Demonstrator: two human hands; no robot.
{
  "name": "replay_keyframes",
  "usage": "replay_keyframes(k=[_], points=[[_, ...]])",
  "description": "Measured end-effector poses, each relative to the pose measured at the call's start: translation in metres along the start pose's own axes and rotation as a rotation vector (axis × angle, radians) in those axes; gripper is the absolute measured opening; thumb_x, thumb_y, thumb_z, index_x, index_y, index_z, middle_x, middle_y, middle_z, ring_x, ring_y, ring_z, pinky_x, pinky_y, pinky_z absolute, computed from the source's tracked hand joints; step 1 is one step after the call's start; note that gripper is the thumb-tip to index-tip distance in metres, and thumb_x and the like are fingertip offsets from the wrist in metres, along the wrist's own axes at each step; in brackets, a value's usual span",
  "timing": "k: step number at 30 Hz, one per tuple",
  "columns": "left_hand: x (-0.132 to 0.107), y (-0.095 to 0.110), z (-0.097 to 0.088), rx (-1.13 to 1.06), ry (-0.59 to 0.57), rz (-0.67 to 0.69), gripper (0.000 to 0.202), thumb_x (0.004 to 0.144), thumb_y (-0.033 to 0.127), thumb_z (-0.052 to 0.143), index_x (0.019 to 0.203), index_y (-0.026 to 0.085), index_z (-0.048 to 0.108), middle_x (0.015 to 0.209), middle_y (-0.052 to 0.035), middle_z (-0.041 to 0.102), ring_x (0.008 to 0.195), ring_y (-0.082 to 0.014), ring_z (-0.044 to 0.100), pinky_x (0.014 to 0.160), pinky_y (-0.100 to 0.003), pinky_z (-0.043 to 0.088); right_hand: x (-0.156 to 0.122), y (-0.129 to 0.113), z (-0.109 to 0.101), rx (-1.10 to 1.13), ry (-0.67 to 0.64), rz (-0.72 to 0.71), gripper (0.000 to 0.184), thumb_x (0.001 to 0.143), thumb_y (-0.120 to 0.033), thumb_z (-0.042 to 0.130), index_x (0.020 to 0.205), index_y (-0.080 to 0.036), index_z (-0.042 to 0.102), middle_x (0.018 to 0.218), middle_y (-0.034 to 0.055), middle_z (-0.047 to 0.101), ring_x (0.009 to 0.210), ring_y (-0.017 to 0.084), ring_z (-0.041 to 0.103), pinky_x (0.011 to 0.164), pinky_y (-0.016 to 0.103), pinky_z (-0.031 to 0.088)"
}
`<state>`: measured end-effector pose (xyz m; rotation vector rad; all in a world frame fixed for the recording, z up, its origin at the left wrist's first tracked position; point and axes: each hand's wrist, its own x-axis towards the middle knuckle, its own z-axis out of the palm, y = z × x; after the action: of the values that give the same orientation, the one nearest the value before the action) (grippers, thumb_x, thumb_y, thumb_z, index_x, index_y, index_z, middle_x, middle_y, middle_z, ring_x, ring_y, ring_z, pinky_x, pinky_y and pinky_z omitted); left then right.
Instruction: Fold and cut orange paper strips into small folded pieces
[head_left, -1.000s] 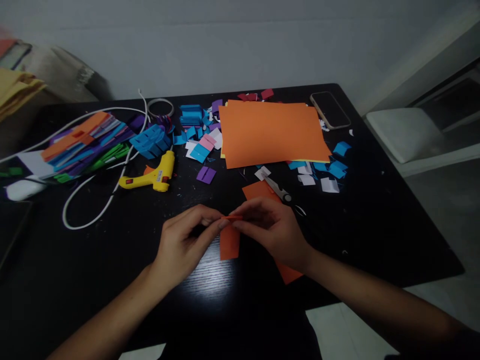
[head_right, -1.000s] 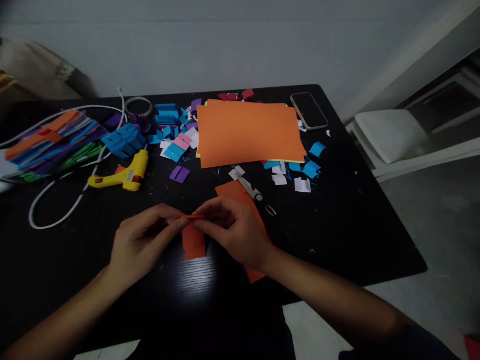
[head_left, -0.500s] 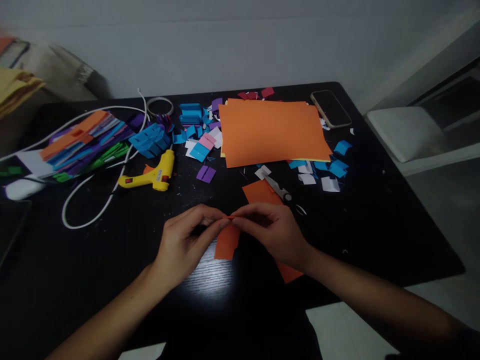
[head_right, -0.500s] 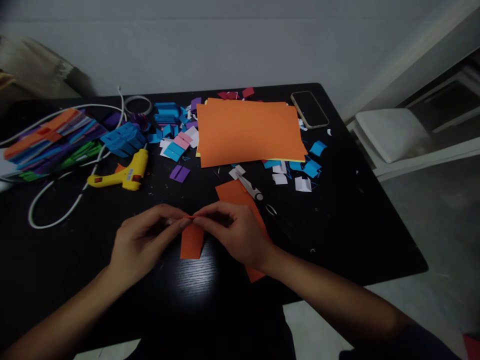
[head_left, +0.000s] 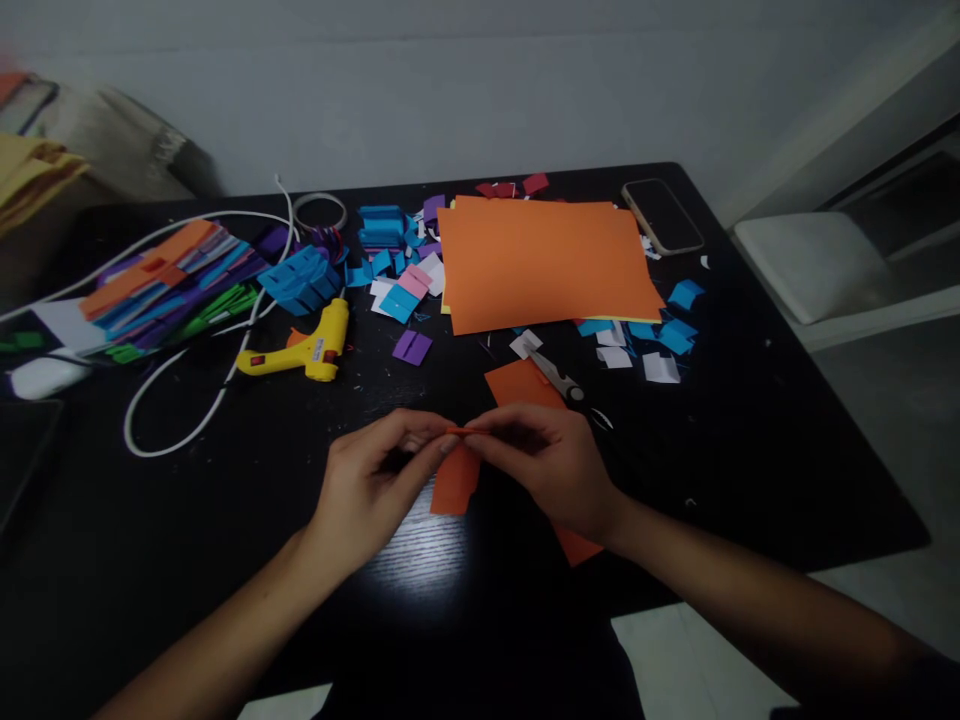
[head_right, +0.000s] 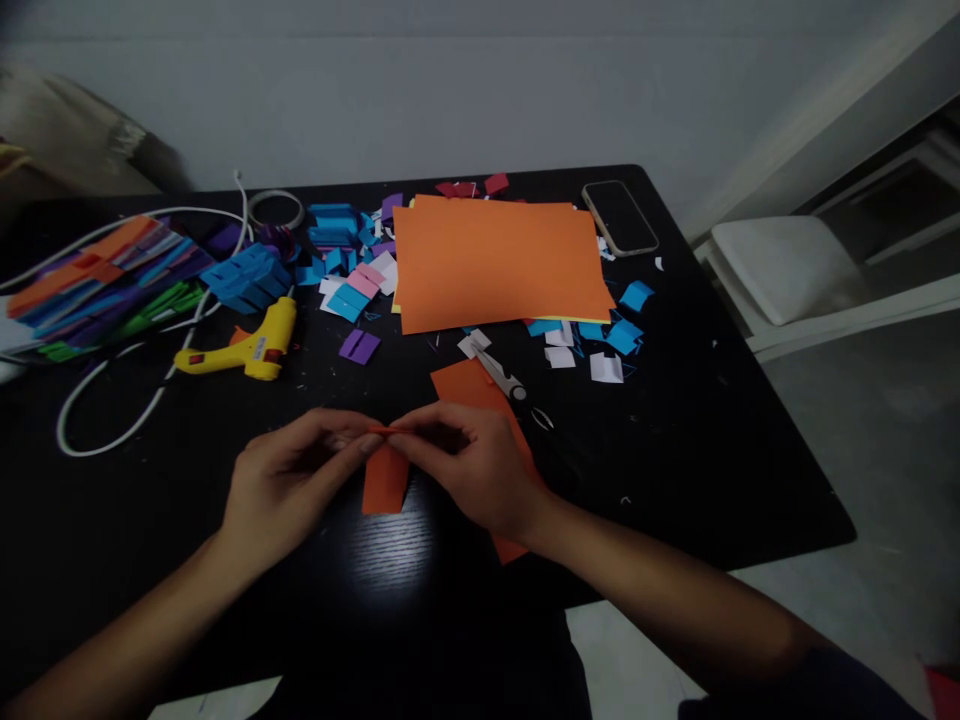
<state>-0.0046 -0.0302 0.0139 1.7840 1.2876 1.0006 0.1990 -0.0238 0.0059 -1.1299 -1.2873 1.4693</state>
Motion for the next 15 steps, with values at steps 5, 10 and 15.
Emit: replay_keyframes(k=[5,10,15], points=[[-0.0014,-0.0029,0.0043,-0.079,-0.003,-0.051,0.018,0.090,0.022,0.079,0.107,0.020,0.072,0.089,-0.0001,0.079,0.076,-0.0124,0.075,0.072,-0.021,0.061,0.0027,-0.0031,0.0002,0.019,0.036,0.024,0.011,0.084,-0.031,0.084,0.090,-0.023,0.080,0.088,0.0019,0.082,0.083,0.018,0.078,0.078,0.030,0.064],[-0.0002,-0.0013,0.0020,-0.035,-0.010,-0.025,0.010,0.092,0.019,0.077,0.102,0.022,0.077,0.091,0.0011,0.081,0.075,-0.0102,0.075,0.071,-0.018,0.060,0.0030,-0.0064,0.0001,0.037,0.004,0.046,0.012,0.084,-0.031,0.083,0.090,-0.022,0.079,0.088,0.0019,0.080,0.082,0.017,0.077,0.076,0.028,0.062],[0.0003,0.0003,0.0005,-0.013,-0.011,-0.027,0.011,0.091,0.020,0.078,0.101,0.023,0.078,0.090,0.0007,0.082,0.073,-0.0125,0.076,0.069,-0.020,0.061,0.0030,-0.0054,-0.0016,-0.009,-0.010,0.021,0.010,0.088,-0.032,0.080,0.094,-0.024,0.081,0.092,0.0023,0.082,0.088,0.019,0.078,0.081,0.031,0.063]])
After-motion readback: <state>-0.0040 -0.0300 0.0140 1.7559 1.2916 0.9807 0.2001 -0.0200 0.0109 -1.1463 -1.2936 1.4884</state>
